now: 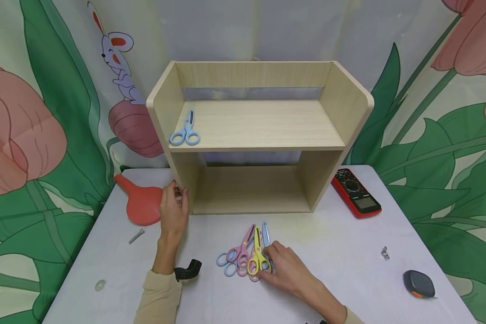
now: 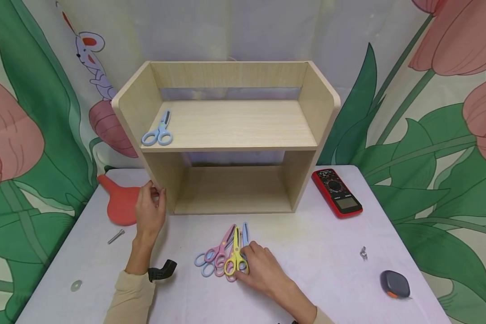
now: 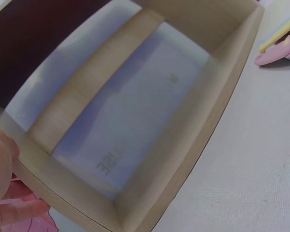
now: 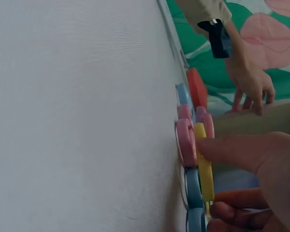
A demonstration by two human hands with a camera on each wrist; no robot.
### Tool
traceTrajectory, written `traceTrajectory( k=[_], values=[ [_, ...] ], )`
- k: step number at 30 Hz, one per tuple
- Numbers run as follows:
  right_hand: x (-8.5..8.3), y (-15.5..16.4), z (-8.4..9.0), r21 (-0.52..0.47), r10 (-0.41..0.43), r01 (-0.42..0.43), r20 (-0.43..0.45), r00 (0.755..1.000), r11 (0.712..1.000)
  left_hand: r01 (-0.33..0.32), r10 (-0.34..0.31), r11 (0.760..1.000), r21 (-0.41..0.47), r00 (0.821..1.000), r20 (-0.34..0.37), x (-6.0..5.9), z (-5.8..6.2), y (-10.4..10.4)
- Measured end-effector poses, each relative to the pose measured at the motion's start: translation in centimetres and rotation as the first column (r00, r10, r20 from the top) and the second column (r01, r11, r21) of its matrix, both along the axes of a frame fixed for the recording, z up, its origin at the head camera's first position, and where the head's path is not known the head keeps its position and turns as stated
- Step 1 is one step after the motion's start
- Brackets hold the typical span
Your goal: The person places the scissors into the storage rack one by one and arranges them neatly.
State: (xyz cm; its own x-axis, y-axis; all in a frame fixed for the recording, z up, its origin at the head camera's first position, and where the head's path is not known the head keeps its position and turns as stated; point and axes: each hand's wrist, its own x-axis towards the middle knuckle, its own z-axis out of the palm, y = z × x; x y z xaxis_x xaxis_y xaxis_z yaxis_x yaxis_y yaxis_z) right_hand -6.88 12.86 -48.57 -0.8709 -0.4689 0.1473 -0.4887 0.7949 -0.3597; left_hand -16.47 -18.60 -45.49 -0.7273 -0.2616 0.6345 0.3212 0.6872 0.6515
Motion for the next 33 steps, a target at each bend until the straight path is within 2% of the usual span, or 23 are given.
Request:
traceTrajectory(
  k=[9, 14, 18, 22, 26, 33],
  values=[
    [-0.3, 0.6, -0.3, -0.074, 0.033, -0.032, 0.01, 0.999, 0.997, 0.0, 0.0, 1.0, -0.007, 1.0, -0.018, 0.0, -0.3, 0.1],
    [-0.8, 0.8, -0.7, -0.189, 0.026, -0.017, 0.044, 0.999, 0.982, -0.01, 0.009, 1.0, -0.01, 1.0, -0.025, 0.0, -0.3, 0.1],
    [-1.3, 0.7, -0.7, -0.252, 0.017, -0.017, -0.003, 1.0, 0.968, -0.02, 0.019, 1.0, -0.022, 0.999, -0.033, -0.1, -0.4, 0.1],
    [-1.6, 0.3, 0.2, -0.3, 0.029, -0.055, -0.091, 0.995, 0.952, -0.028, 0.027, 0.999, -0.029, 0.998, -0.05, -0.1, -0.4, 0.0],
    [-2.1, -0.2, 2.3, -0.327, 0.071, -0.147, -0.234, 0.97, 0.934, -0.037, 0.036, 0.999, -0.03, 0.998, -0.054, -0.3, -0.4, 0.0],
    [-3.7, -1.7, 7.1, -0.339, 0.128, -0.3, -0.445, 0.886, 0.892, -0.036, 0.034, 0.999, -0.028, 0.998, -0.059, -0.3, -0.5, 0.0]
  ],
)
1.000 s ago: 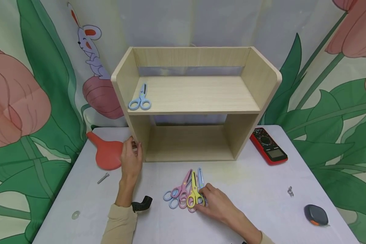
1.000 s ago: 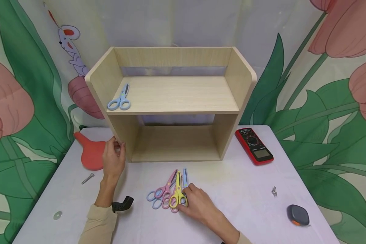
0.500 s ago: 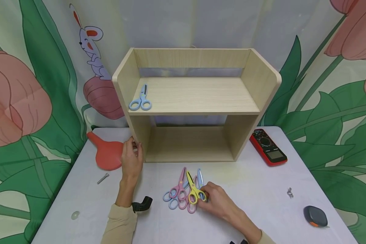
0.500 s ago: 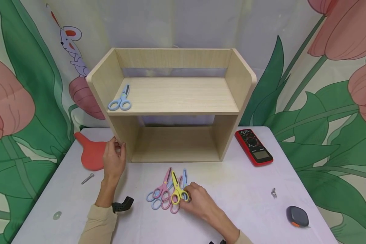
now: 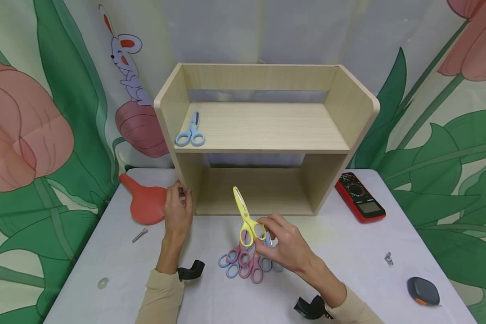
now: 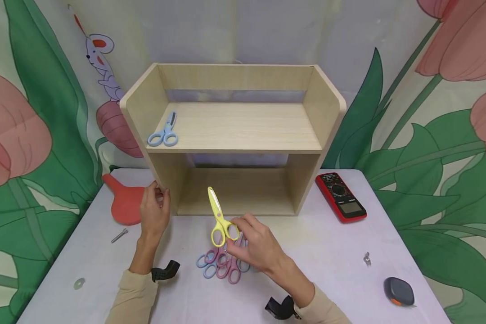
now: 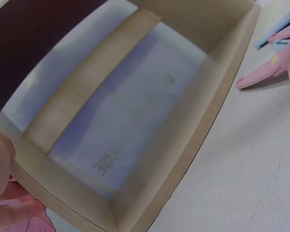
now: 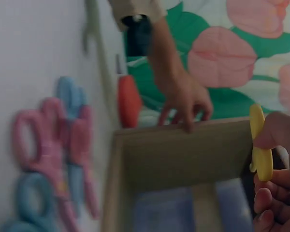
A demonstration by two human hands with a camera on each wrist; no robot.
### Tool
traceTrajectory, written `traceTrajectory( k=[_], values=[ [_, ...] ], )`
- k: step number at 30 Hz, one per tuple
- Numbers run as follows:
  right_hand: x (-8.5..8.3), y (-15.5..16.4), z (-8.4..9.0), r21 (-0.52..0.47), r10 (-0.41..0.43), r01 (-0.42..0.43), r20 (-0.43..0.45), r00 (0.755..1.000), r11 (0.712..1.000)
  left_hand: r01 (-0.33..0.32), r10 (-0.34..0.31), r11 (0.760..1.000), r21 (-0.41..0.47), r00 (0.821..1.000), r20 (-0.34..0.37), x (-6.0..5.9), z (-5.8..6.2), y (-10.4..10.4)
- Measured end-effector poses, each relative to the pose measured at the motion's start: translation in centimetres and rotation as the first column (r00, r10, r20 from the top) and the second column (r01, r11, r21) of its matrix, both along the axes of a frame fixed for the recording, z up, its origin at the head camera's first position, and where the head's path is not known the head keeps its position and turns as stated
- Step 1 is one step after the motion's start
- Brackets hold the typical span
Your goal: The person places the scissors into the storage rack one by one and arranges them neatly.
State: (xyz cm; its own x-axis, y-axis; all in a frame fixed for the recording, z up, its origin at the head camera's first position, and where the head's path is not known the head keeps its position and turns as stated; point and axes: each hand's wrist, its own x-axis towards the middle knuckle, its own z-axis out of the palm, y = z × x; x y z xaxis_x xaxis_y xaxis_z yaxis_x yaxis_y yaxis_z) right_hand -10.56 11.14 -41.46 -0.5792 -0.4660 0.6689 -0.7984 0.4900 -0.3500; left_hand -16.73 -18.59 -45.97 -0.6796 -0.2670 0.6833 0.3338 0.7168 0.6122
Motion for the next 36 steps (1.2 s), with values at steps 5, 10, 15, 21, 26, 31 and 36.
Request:
traceTrajectory(
  k=[5, 10, 15, 21, 26, 31, 36],
  values=[
    [-1.4, -1.3, 4.5, -0.036, 0.034, -0.038, -0.082, 0.996, 0.999, 0.002, -0.002, 1.0, 0.0, 1.0, 0.013, 0.0, 0.0, -0.1],
    [-3.5, -2.7, 8.5, -0.068, 0.0, -0.011, -0.165, 0.986, 0.998, 0.003, -0.003, 1.0, 0.005, 1.0, 0.019, 0.1, 0.0, 0.1],
    [-6.5, -4.0, 11.4, -0.096, -0.053, 0.037, -0.164, 0.985, 0.995, 0.004, -0.004, 1.0, 0.007, 1.0, 0.03, 0.1, 0.1, 0.0],
    [-9.0, -5.9, 13.7, -0.022, -0.226, 0.225, -0.093, 0.97, 0.974, 0.001, -0.001, 1.0, -0.003, 1.0, 0.029, 0.1, 0.1, 0.1],
    [-10.5, -7.5, 14.9, 0.04, -0.292, 0.292, -0.001, 0.956, 0.956, 0.003, -0.003, 1.0, -0.008, 1.0, 0.014, 0.0, 0.0, 0.1],
    [-11.8, -8.7, 15.3, 0.082, -0.317, 0.311, 0.076, 0.945, 0.947, -0.004, 0.004, 1.0, -0.007, 1.0, 0.011, 0.1, 0.0, 0.1],
    [-12.3, -9.2, 15.6, 0.115, -0.326, 0.316, 0.082, 0.942, 0.942, -0.005, 0.005, 1.0, -0.015, 1.0, 0.015, 0.1, 0.0, 0.1]
  ],
)
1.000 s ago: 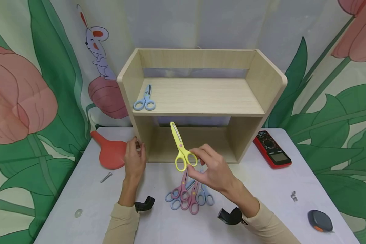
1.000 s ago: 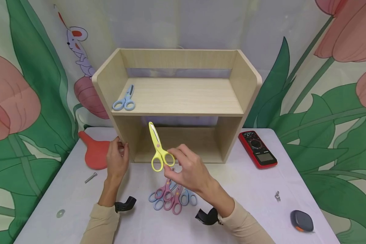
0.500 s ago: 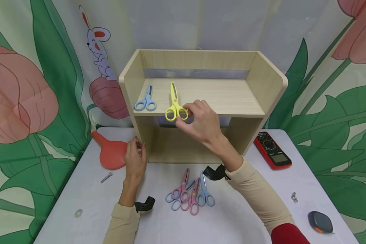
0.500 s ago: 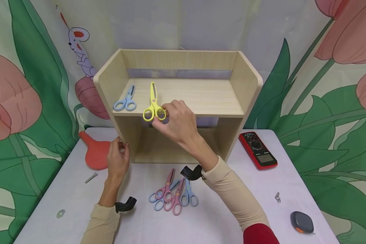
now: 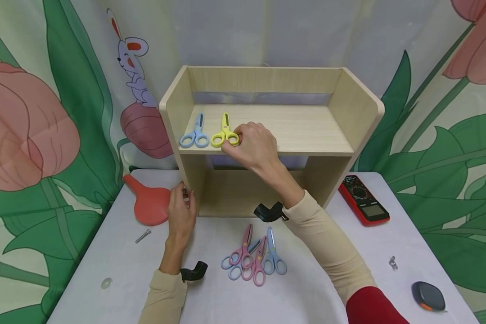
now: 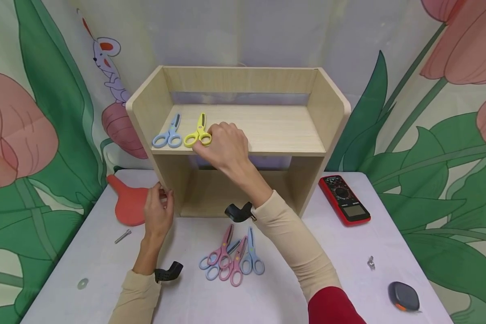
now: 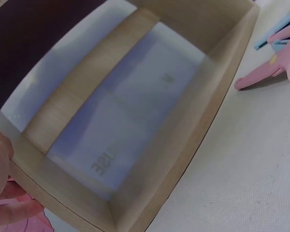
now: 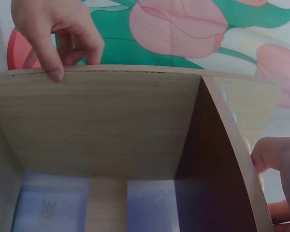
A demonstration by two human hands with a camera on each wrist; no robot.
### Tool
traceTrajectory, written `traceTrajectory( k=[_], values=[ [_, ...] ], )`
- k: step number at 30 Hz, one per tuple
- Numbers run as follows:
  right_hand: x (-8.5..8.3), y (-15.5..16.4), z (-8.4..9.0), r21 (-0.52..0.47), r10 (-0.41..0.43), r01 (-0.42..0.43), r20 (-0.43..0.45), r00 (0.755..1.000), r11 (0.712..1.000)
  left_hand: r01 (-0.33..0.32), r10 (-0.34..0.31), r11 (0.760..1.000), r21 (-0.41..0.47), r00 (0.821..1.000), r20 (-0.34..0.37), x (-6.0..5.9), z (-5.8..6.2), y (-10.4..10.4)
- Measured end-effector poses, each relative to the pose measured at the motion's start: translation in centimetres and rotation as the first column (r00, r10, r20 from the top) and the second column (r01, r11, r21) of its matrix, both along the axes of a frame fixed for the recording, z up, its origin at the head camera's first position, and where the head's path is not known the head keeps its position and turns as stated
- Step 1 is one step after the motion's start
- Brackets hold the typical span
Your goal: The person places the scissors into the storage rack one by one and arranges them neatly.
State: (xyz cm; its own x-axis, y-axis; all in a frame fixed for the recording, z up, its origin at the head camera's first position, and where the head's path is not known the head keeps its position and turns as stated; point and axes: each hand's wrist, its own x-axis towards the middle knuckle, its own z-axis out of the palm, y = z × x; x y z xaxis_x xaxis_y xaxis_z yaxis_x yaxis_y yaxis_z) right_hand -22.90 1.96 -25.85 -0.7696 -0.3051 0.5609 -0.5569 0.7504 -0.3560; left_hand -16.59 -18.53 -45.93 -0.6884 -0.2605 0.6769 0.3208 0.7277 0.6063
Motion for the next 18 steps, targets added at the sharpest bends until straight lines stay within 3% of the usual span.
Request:
traceTrajectory(
  k=[9, 18],
  values=[
    [-0.1, -0.14, 0.37, 0.015, 0.048, -0.049, 0.095, 0.994, 0.999, 0.0, 0.0, 1.0, 0.012, 1.0, -0.015, -0.09, -0.07, 0.0],
    [-0.06, 0.03, 0.21, 0.015, 0.068, -0.069, 0.073, 0.995, 0.997, 0.003, -0.003, 1.0, 0.003, 1.0, -0.02, -0.22, -0.2, 0.01]
  ],
)
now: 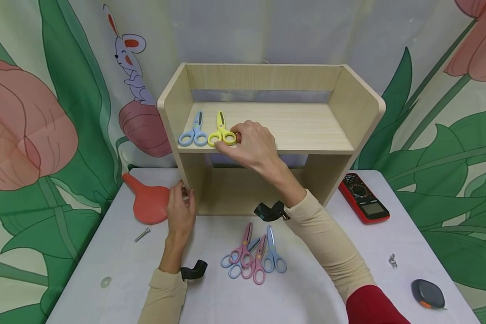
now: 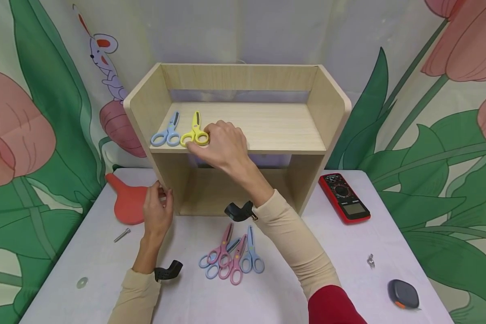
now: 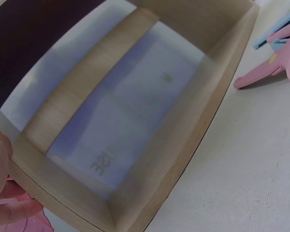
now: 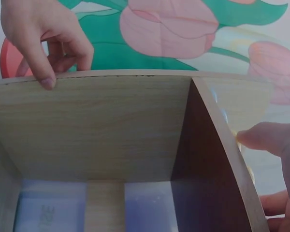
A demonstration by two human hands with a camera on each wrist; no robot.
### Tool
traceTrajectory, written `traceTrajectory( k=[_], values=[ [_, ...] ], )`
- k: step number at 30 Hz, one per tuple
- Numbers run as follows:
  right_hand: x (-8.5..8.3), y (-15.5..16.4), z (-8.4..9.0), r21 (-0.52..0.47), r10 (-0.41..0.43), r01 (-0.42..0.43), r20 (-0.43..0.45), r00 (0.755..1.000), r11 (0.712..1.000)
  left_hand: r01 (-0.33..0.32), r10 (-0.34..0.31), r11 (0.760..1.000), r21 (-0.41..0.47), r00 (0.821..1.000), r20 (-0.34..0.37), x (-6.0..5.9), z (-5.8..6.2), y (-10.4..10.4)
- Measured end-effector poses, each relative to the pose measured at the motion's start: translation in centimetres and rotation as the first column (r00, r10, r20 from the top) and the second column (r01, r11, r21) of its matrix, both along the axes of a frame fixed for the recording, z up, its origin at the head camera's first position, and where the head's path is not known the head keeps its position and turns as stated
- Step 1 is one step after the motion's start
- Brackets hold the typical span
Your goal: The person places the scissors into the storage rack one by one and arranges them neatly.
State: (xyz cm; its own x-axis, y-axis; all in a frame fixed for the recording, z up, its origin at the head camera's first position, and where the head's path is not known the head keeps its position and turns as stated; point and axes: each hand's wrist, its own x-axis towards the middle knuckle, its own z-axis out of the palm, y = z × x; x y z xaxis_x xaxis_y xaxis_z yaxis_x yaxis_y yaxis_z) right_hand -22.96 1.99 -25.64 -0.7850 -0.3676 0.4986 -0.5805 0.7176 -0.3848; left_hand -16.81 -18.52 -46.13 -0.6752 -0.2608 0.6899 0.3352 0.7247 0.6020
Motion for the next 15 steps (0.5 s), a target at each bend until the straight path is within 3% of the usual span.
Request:
traceTrajectory(
  k=[9, 15],
  values=[
    [1.6, 0.8, -0.4, 0.036, -0.025, 0.026, -0.038, 0.999, 0.999, 0.011, -0.011, 1.0, 0.006, 1.0, 0.012, 0.0, 0.2, 0.0],
    [4.0, 2.5, -2.1, -0.062, 0.072, -0.084, -0.172, 0.983, 0.995, 0.007, -0.007, 1.0, -0.001, 1.0, 0.002, 0.0, 0.2, 0.0]
  ],
)
